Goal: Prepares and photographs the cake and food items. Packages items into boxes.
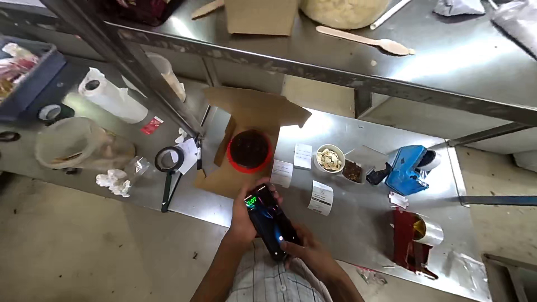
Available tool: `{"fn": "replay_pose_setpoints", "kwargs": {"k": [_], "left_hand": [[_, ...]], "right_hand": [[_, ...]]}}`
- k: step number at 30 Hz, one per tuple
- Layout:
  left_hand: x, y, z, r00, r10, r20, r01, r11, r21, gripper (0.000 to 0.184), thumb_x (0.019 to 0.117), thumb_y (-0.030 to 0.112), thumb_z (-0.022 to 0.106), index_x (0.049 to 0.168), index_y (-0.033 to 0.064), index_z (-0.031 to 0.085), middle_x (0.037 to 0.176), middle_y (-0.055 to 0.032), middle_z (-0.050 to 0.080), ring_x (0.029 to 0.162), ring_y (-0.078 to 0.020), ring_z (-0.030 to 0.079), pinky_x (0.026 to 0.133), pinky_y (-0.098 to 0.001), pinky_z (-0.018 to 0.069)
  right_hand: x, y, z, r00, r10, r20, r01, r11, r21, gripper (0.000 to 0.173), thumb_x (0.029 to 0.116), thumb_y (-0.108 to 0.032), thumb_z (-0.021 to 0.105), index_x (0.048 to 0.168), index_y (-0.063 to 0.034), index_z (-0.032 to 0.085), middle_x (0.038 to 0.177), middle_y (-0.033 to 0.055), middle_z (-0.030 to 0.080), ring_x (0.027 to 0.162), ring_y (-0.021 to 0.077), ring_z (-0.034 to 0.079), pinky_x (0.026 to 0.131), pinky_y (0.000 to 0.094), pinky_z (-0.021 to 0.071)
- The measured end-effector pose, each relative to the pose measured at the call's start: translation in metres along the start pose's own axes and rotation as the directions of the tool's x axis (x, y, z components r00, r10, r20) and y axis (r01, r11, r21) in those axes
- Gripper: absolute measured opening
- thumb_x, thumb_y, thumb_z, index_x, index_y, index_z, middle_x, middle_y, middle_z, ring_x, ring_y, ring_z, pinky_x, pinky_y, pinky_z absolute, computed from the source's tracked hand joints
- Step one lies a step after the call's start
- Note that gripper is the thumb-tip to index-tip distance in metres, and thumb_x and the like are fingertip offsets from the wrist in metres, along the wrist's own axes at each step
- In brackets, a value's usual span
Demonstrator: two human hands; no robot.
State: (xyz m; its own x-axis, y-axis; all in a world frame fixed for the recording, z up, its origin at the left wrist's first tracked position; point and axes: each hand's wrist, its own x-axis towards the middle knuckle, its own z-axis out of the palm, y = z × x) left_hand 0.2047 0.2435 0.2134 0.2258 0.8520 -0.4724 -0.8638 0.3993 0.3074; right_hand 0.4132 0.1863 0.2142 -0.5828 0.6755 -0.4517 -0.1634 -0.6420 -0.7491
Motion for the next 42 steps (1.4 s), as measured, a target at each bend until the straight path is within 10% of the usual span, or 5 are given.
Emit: {"fn": "replay_pose_setpoints", "kwargs": {"k": [8, 14, 30, 35, 42], "left_hand": [[-0.018, 0.020, -0.005, 0.999, 0.034, -0.025, -0.036, 0.997, -0.072, 0.067, 0.1082, 0.052, 0.019, 0.135, 0.0069, 0.059, 0.118, -0.0220, 0.069, 0.111, -0.0381, 0.068, 0.101, -0.0581, 0.0525], [-0.011, 0.022, 0.025, 0.981, 0.177, 0.080, -0.160, 0.970, -0.185, 0.044, 0.1083, 0.028, 0.035, 0.141, 0.0121, 0.059, 0.137, -0.0152, 0.064, 0.132, -0.0329, 0.058, 0.109, -0.0530, 0.0480], [-0.032, 0.025, 0.033, 0.974, 0.135, 0.180, -0.203, 0.876, 0.439, 0.052, 0.1095, 0.037, 0.025, 0.140, 0.0117, 0.058, 0.144, -0.0157, 0.058, 0.133, -0.0297, 0.056, 0.106, -0.0472, 0.0498], [-0.029, 0.036, 0.022, 0.975, 0.068, 0.211, -0.208, 0.611, 0.764, 0.050, 0.0989, 0.039, 0.060, 0.144, 0.0175, 0.054, 0.141, -0.0117, 0.060, 0.126, -0.0275, 0.059, 0.102, -0.0441, 0.0521], [-0.030, 0.033, 0.025, 0.984, -0.105, 0.144, -0.150, -0.047, 0.988, 0.117, 0.0661, 0.041, 0.096, 0.157, 0.0309, 0.023, 0.135, 0.0023, 0.061, 0.119, -0.0100, 0.063, 0.101, -0.0355, 0.0568]], "right_hand": [[0.010, -0.004, 0.007, 0.999, -0.035, -0.041, 0.027, 0.986, -0.167, 0.052, 0.0931, -0.022, 0.073, 0.140, -0.0105, 0.054, 0.109, 0.0060, 0.070, 0.075, 0.0146, 0.066, 0.057, 0.0311, 0.0566], [0.004, -0.036, 0.012, 0.927, -0.335, -0.168, 0.369, 0.893, 0.259, 0.068, 0.0952, -0.033, 0.068, 0.153, -0.0126, 0.038, 0.139, 0.0220, 0.056, 0.113, 0.0393, 0.066, 0.079, 0.0554, 0.0622], [-0.004, -0.031, 0.000, 0.867, -0.404, -0.291, 0.459, 0.875, 0.153, 0.040, 0.1024, -0.011, 0.051, 0.142, -0.0150, 0.051, 0.123, 0.0215, 0.063, 0.099, 0.0349, 0.071, 0.070, 0.0523, 0.0647], [-0.005, -0.027, -0.006, 0.869, -0.387, -0.308, 0.442, 0.888, 0.130, 0.038, 0.1023, -0.012, 0.051, 0.140, -0.0176, 0.053, 0.121, 0.0196, 0.064, 0.097, 0.0325, 0.072, 0.068, 0.0498, 0.0650], [-0.020, -0.031, -0.021, 0.892, -0.331, -0.307, 0.377, 0.920, 0.103, 0.037, 0.1029, -0.011, 0.050, 0.138, -0.0186, 0.054, 0.122, 0.0190, 0.065, 0.097, 0.0324, 0.072, 0.069, 0.0486, 0.0650]]}}
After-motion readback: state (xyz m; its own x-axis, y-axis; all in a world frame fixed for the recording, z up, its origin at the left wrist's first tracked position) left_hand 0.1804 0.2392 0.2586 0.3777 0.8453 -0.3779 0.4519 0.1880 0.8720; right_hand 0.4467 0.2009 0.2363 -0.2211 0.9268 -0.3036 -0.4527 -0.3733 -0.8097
